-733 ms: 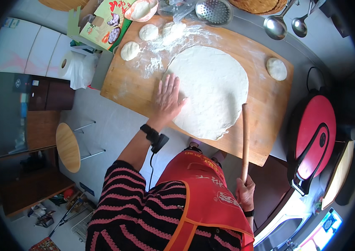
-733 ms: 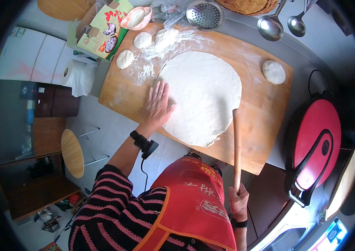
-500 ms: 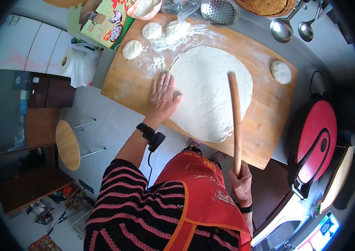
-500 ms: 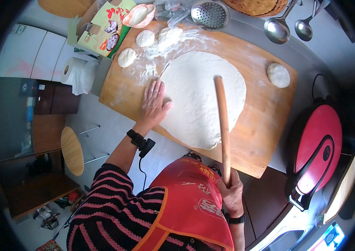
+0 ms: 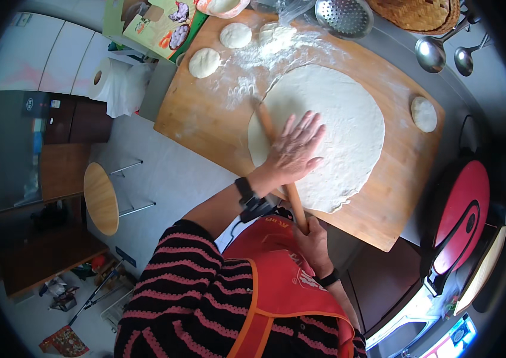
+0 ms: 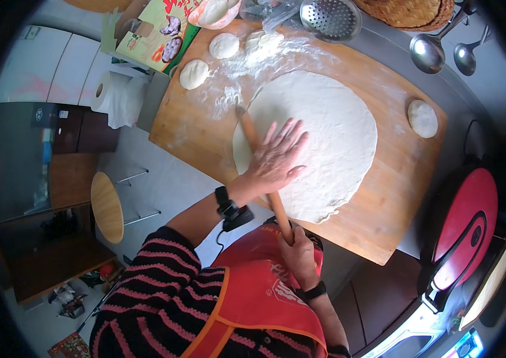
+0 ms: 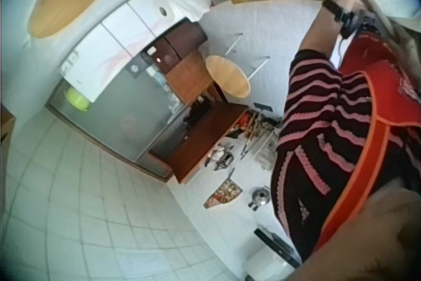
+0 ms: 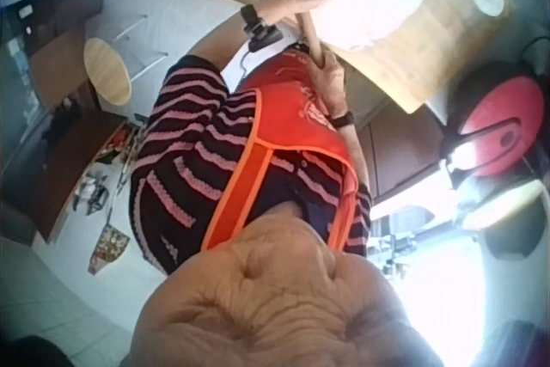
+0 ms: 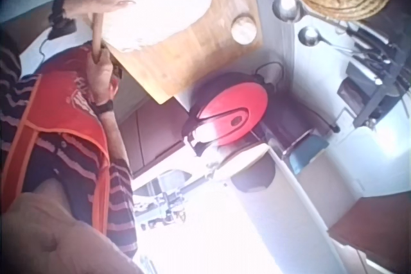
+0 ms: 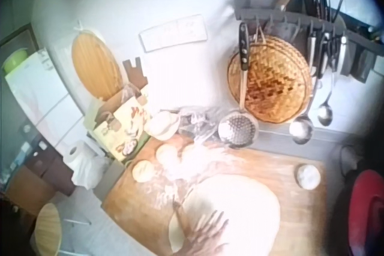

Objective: Rolling out dough and cooking flatbread on an electric grill.

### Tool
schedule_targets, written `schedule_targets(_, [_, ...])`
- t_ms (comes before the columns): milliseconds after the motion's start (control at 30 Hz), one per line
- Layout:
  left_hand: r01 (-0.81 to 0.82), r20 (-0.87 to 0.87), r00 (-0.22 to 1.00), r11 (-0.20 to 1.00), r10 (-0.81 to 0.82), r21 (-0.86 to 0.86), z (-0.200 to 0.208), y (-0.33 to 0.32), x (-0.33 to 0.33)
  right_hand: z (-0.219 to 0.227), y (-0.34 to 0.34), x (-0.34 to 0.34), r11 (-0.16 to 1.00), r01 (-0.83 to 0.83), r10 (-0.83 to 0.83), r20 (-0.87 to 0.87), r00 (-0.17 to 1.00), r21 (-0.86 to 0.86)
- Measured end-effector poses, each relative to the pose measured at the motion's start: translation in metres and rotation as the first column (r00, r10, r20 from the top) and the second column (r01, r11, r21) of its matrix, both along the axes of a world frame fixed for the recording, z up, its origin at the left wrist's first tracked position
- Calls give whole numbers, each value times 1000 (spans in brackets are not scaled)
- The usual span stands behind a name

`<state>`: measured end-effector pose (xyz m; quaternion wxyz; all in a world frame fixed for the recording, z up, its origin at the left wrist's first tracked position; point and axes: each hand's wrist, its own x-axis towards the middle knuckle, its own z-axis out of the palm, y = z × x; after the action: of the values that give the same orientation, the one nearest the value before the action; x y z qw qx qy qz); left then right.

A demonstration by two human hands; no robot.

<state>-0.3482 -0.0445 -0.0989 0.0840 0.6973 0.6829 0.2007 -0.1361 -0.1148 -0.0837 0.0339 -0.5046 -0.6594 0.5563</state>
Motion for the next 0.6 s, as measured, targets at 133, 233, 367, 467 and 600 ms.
schedule_targets(133, [-3, -57, 998, 999, 1, -37, 0, -49, -26, -9, -8, -2, 926, -72, 27, -125, 992, -371])
schedule_targets(233, [-51, -108, 993, 993, 40, -104, 11, -63, -35, 8, -1, -14, 891, -122, 82, -109, 991, -438])
schedule_targets(367, [36, -48, 998, 999, -34, 38, 22, -19, -4, 0, -4, -30, 928, 96, -204, -275, 939, -360])
schedule_targets(467, [57, -102, 992, 991, -70, -123, 15, -7, 7, -13, -14, -33, 935, 100, -179, -209, 961, -339])
schedule_targets(600, [-72, -167, 985, 988, 49, -139, 0, -49, -18, -24, -25, -36, 858, 22, -158, -221, 962, -513])
